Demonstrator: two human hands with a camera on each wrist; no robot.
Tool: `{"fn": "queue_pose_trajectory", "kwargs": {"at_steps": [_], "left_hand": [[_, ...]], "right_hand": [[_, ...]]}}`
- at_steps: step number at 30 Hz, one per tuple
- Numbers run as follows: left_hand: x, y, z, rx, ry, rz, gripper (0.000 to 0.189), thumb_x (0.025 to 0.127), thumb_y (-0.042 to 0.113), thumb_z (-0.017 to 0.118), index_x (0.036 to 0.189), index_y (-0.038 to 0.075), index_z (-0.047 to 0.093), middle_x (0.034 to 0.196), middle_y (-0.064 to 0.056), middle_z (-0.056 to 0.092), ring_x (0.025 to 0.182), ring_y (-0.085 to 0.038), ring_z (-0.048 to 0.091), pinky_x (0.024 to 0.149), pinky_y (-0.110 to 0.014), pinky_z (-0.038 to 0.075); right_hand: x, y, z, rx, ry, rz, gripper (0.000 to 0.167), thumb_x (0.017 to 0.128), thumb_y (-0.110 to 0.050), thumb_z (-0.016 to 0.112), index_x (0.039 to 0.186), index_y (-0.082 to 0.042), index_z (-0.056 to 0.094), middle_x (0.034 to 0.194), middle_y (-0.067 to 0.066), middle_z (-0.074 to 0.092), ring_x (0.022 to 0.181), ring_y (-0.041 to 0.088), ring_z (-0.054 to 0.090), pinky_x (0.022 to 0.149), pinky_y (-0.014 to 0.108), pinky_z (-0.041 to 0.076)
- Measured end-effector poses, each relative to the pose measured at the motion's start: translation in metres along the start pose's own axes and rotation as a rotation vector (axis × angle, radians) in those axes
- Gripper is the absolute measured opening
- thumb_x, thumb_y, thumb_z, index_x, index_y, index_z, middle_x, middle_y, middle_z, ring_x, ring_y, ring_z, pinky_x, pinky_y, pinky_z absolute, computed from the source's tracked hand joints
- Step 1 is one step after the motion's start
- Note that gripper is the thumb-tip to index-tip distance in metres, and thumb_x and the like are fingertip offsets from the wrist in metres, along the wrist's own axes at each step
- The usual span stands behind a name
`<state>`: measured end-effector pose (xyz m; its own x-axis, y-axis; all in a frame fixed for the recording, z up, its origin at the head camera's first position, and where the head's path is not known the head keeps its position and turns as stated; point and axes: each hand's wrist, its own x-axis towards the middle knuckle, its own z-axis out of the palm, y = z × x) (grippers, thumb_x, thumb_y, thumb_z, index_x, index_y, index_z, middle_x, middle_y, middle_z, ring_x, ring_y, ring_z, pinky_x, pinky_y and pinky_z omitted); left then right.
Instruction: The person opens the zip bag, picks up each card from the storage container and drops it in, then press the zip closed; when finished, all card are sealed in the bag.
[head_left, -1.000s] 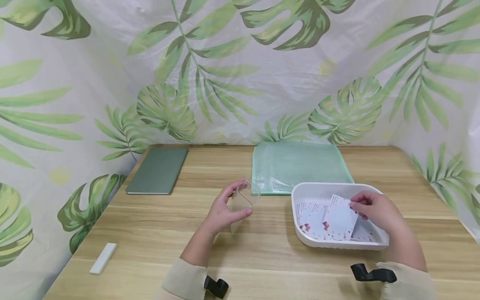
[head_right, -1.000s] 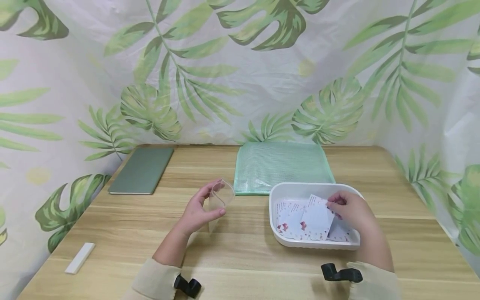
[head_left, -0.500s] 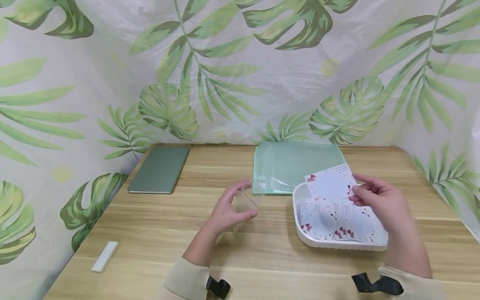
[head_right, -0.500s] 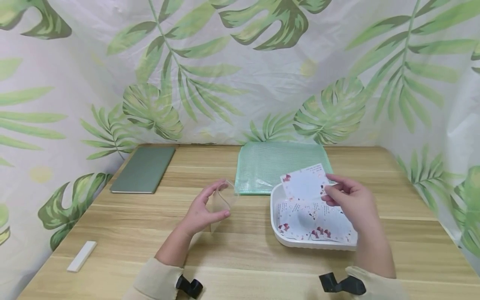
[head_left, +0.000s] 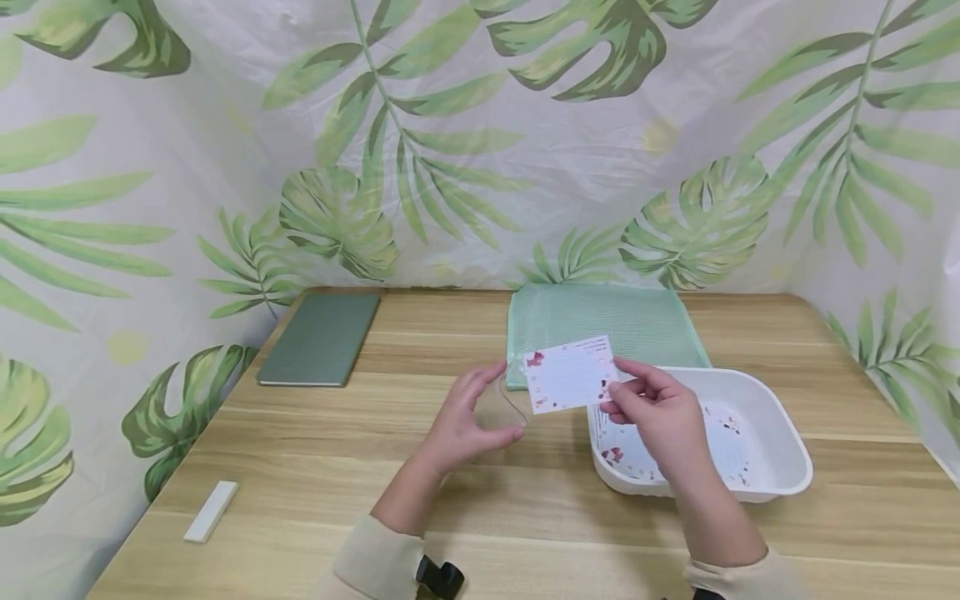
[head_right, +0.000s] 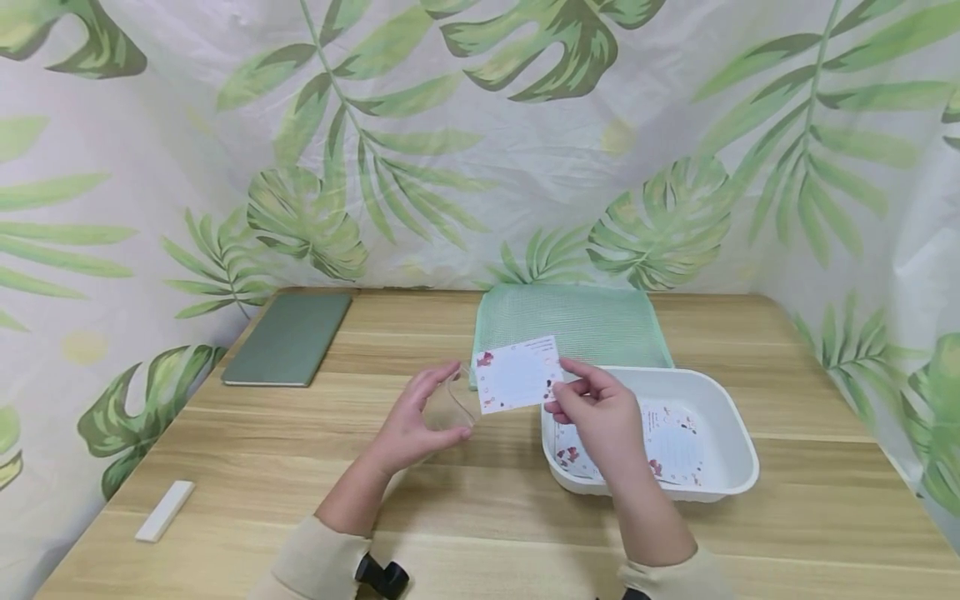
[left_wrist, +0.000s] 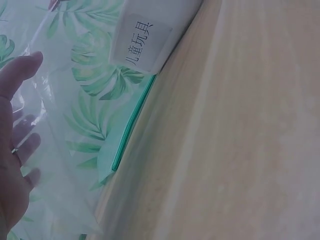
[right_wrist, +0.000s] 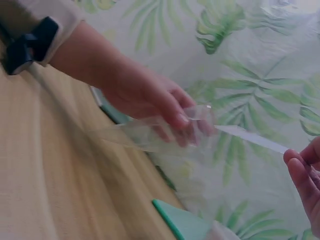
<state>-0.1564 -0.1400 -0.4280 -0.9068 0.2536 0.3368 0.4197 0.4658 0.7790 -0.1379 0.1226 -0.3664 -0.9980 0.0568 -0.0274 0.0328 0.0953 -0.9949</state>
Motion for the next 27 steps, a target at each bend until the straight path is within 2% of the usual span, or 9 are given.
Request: {"fn": "queue_pose_trajectory", "kwargs": {"at_steps": [6,11,16,20,23,27], "left_hand": [[0.001,-0.002,0.002,0.104,-0.004,0.036,0.091,0.065,0.023,0.088,0.145,0.010,0.046,0.135,-0.013,0.054,0.128,-0.032,0.047,0.106,-0.055,0.039],[0.002,-0.002,0.002,0.179,-0.026,0.059,0.093,0.065,0.028,0.088,0.146,0.010,0.045,0.135,-0.012,0.053,0.128,-0.032,0.046,0.107,-0.054,0.036],[0.001,-0.002,0.002,0.198,-0.022,0.046,0.094,0.065,0.028,0.088,0.146,0.009,0.045,0.136,-0.013,0.053,0.128,-0.033,0.045,0.107,-0.054,0.036],[0.002,-0.001,0.003,0.232,-0.039,0.064,0.094,0.065,0.030,0.088,0.146,0.010,0.045,0.136,-0.012,0.052,0.129,-0.032,0.044,0.109,-0.054,0.034],[0.002,0.000,0.004,0.239,-0.047,0.078,0.093,0.065,0.030,0.088,0.145,0.008,0.046,0.136,-0.012,0.052,0.129,-0.032,0.045,0.108,-0.054,0.033],[0.001,0.001,0.004,0.229,-0.038,0.065,0.092,0.065,0.030,0.087,0.145,0.008,0.046,0.136,-0.013,0.052,0.128,-0.032,0.045,0.107,-0.054,0.035]], "right_hand": [[-0.002,0.005,0.010,-0.061,-0.032,0.030,0.039,0.092,-0.006,0.064,0.131,-0.003,0.060,0.082,-0.001,0.062,0.071,0.003,0.069,0.069,0.021,0.057],[0.000,0.007,0.014,-0.063,-0.051,0.040,0.039,0.091,-0.004,0.065,0.130,-0.001,0.061,0.081,0.000,0.062,0.069,0.003,0.069,0.067,0.021,0.057],[-0.001,0.007,0.018,-0.076,-0.050,0.037,0.038,0.090,-0.003,0.065,0.128,0.000,0.062,0.080,0.000,0.062,0.068,0.003,0.069,0.066,0.020,0.057],[-0.003,0.007,0.021,-0.110,-0.054,0.039,0.038,0.089,-0.003,0.065,0.127,0.000,0.063,0.080,0.002,0.063,0.069,0.005,0.069,0.063,0.019,0.055],[-0.004,0.008,0.026,-0.111,-0.075,0.035,0.038,0.089,-0.003,0.065,0.128,0.001,0.062,0.082,0.005,0.063,0.069,0.005,0.069,0.064,0.020,0.056],[-0.004,0.010,0.030,-0.080,-0.112,0.033,0.040,0.090,-0.002,0.063,0.130,0.003,0.060,0.084,0.006,0.063,0.071,0.003,0.069,0.069,0.022,0.057]]}}
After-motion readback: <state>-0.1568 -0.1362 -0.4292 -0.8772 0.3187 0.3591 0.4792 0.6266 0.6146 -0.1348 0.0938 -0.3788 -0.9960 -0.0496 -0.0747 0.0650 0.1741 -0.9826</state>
